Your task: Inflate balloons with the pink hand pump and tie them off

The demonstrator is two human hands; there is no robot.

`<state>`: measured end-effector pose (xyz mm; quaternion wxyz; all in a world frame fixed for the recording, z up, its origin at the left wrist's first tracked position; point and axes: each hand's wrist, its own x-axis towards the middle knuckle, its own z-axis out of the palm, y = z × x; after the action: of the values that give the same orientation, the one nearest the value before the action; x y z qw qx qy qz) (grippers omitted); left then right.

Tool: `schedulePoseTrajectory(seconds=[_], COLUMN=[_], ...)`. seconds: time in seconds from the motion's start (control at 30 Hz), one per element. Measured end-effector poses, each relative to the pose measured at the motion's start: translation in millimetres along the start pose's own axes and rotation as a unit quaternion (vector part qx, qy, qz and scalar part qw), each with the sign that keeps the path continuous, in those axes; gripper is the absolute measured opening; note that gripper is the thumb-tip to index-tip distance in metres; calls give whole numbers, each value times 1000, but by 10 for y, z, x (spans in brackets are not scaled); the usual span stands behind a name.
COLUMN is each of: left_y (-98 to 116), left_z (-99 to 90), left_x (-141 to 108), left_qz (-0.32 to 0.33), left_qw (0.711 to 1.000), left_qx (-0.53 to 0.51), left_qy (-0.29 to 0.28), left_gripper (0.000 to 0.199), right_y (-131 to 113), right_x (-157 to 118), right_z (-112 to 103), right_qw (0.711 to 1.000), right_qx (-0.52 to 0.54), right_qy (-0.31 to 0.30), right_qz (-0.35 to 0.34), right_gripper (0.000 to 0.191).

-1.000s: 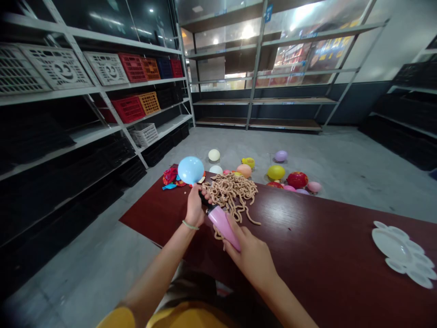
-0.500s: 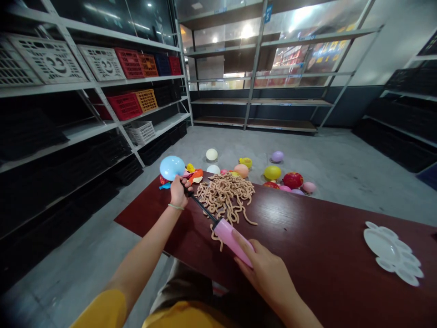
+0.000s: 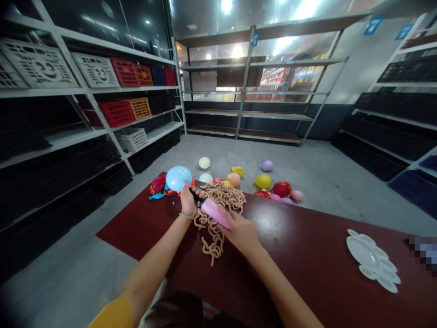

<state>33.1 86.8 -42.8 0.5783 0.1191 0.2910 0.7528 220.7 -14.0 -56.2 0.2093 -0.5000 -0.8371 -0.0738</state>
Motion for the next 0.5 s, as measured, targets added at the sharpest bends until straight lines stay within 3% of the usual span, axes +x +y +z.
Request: schedulePoseTrajectory(seconds=[0.13,0.33,0.4,0.5], left_y=[162,473,466,290], left_z=[-117,-278,-247,-127], left_x=[270,508,471,295], left_qz=[52,123,130,114], left_qw=[998,991,990,993], left_qx=[28,14,14,29], left_qy=[27,58,55,21], left_gripper=[23,26,27,27], right_y=[218,390,367,292], right_x=[-163,-230,-216,-219], right_z=[208,334,360,396], right_qw=[994,985,987,990], right_qx=[-42,-53,-44,-21], right_qy=[61,107,111,114], right_qz=[-82,-121,-111,-79], right_gripper=[50,45,45,48])
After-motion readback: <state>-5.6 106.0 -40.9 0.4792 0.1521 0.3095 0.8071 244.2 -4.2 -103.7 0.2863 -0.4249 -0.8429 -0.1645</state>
